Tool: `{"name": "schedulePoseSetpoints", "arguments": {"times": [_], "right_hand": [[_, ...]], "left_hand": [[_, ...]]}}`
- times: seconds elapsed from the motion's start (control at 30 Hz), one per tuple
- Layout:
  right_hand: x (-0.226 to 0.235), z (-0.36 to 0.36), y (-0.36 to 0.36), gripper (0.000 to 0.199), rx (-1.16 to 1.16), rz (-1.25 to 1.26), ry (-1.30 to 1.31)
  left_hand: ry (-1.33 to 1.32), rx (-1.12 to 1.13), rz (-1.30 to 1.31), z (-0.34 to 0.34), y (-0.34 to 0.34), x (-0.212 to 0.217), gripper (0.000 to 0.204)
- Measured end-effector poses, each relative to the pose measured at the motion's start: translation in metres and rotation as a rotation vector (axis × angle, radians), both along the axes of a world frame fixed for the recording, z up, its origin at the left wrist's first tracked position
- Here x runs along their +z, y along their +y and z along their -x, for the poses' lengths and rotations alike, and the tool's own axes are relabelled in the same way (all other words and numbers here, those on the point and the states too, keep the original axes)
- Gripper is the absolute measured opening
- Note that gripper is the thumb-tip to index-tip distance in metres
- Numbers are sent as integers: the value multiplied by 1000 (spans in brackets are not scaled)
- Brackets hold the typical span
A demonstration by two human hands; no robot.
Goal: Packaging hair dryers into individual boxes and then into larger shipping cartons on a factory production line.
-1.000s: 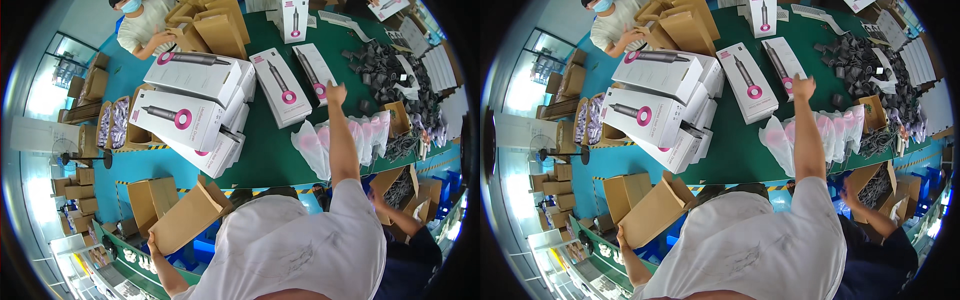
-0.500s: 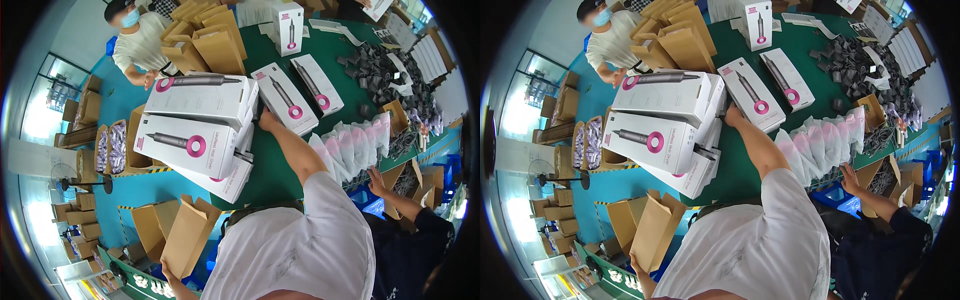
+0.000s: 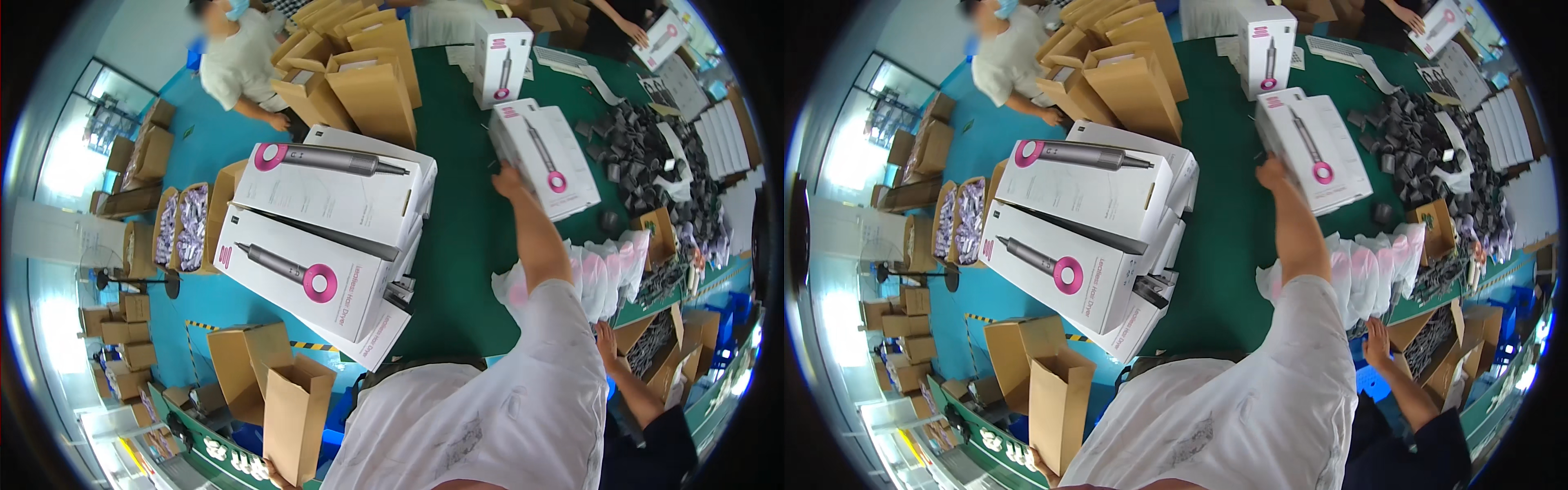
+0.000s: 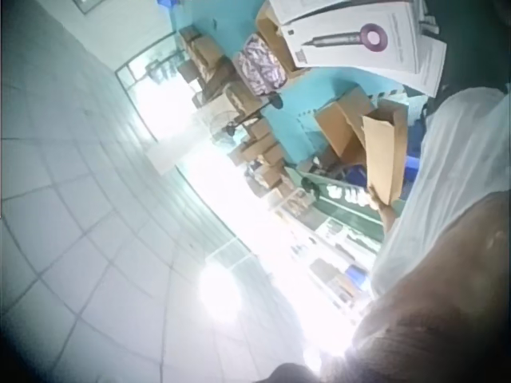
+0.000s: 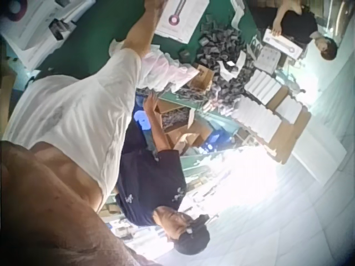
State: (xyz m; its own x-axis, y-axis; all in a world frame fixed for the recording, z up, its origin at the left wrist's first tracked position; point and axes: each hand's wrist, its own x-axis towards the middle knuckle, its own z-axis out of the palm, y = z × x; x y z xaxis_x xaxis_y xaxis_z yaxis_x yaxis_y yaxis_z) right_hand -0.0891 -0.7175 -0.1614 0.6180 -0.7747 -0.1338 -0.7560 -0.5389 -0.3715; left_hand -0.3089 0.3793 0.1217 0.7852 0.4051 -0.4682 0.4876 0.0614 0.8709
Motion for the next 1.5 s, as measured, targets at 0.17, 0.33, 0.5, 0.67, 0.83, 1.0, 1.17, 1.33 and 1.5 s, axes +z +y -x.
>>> {"name": "schedulePoseSetpoints", "arguments": {"times": [0.17,0.33,0.5,0.67,0.83,1.0,1.17,1.33,1.5], "right_hand": [[-23,51,-105,71,-52,52,82],[-13,71,-107,66,84,-92,-37],[45,134,1,43,176,-193,-271],[110,184,133,36,-45,-639,-465],[140,257,256,38,-273,-664,-440],[158,314,424,32,-499,-743,-235],[190,319,503,27,-613,-1111,-332],[230,292,531,32,-622,-676,-283],[212,303,540,41,-525,-995,-622]], "left_hand": [[-54,99,167,2,21,21,79],[-205,276,393,1,-38,-36,67],[-192,444,533,-91,-57,-87,64],[-150,608,600,-200,-54,-172,63],[-112,610,666,-324,-44,-242,57],[-220,426,723,-484,-37,-261,53],[-309,-7,656,-703,37,-242,85],[71,-229,281,-840,-7,-191,122],[200,-751,594,-779,-161,-244,74]]}}
